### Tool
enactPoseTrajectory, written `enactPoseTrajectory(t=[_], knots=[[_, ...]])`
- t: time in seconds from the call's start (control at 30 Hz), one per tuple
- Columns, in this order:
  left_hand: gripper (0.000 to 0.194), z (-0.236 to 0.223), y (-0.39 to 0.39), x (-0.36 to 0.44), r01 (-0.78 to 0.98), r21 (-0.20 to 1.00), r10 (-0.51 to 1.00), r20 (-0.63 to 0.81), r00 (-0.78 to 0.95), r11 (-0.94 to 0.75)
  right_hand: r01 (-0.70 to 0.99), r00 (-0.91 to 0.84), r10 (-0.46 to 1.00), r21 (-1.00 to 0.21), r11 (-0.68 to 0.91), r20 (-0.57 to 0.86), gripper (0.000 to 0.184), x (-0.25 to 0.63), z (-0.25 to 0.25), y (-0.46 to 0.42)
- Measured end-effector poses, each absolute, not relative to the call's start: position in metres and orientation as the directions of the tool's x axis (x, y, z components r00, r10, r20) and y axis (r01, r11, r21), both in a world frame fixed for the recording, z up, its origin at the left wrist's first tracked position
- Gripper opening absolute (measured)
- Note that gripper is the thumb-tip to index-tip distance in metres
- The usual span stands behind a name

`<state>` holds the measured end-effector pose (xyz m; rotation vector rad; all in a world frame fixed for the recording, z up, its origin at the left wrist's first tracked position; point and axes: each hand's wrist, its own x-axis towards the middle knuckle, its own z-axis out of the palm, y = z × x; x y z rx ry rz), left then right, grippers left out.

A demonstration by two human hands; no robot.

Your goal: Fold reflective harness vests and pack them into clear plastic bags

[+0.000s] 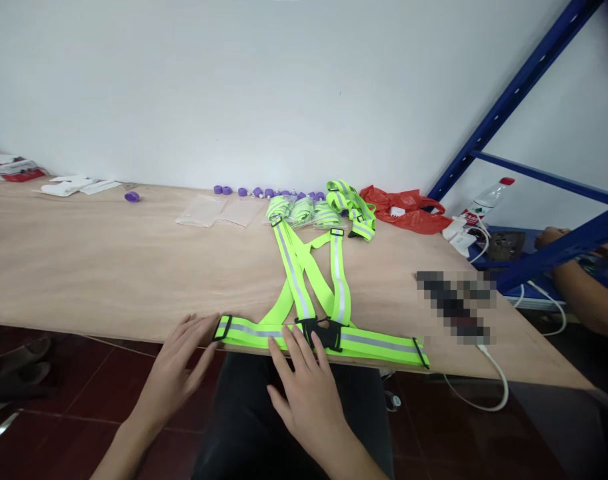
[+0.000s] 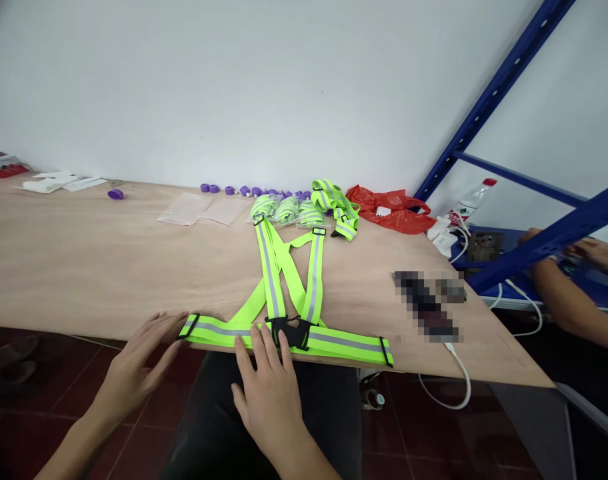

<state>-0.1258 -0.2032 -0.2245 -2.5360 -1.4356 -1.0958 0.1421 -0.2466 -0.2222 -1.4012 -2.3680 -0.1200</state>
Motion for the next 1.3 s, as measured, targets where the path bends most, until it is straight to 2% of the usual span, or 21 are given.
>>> enactPoseTrajectory(t=[0.1,0.2,0.33,0.47,0.7,0.83,1.07,1.2,1.3], knots=[[0.037,-0.228,-0.208,-0.115,0.778,0.415,0.772,0.621,0.137,-0.472,0.861,-0.429,0.831,-0.118,0.495,0.355,0.057,0.14,-0.222,-0.247],[0.023,-0.229,-0.214,-0.104,0.72,0.557,0.805,0.593,0.006,-0.415,0.861,-0.426,0.835,-0.127,0.493,0.349,0.056,0.139,-0.223,-0.246],[0.029,-0.223,-0.22,-0.086,0.593,0.708,0.865,0.501,-0.039,-0.383,0.857,-0.426,0.832,-0.136,0.497,0.355,0.057,0.14,-0.222,-0.247],[0.035,-0.218,-0.222,-0.069,0.595,0.74,0.9,0.431,-0.059,-0.315,0.857,-0.426,0.837,-0.144,0.495,0.343,0.056,0.14,-0.22,-0.247],[0.054,-0.21,-0.218,-0.054,0.594,0.804,0.963,0.176,-0.203,-0.022,0.861,-0.408,0.845,-0.163,0.482,0.347,0.046,0.143,-0.218,-0.245],[0.058,-0.199,-0.215,-0.05,0.637,0.769,0.966,0.2,-0.162,-0.053,0.856,-0.393,0.829,-0.171,0.488,0.398,0.043,0.146,-0.216,-0.243],[0.045,-0.195,-0.213,-0.045,0.671,0.727,0.958,0.274,-0.087,-0.147,0.846,-0.356,0.824,-0.223,0.484,0.44,0.039,0.147,-0.22,-0.241],[0.048,-0.196,-0.215,-0.039,0.585,0.801,0.96,0.249,-0.13,-0.129,0.849,-0.331,0.835,-0.248,0.467,0.44,0.039,0.15,-0.221,-0.241],[0.046,-0.196,-0.213,-0.029,0.345,0.936,0.97,0.141,-0.2,-0.065,0.863,-0.299,0.848,-0.256,0.436,0.438,0.039,0.152,-0.222,-0.24]])
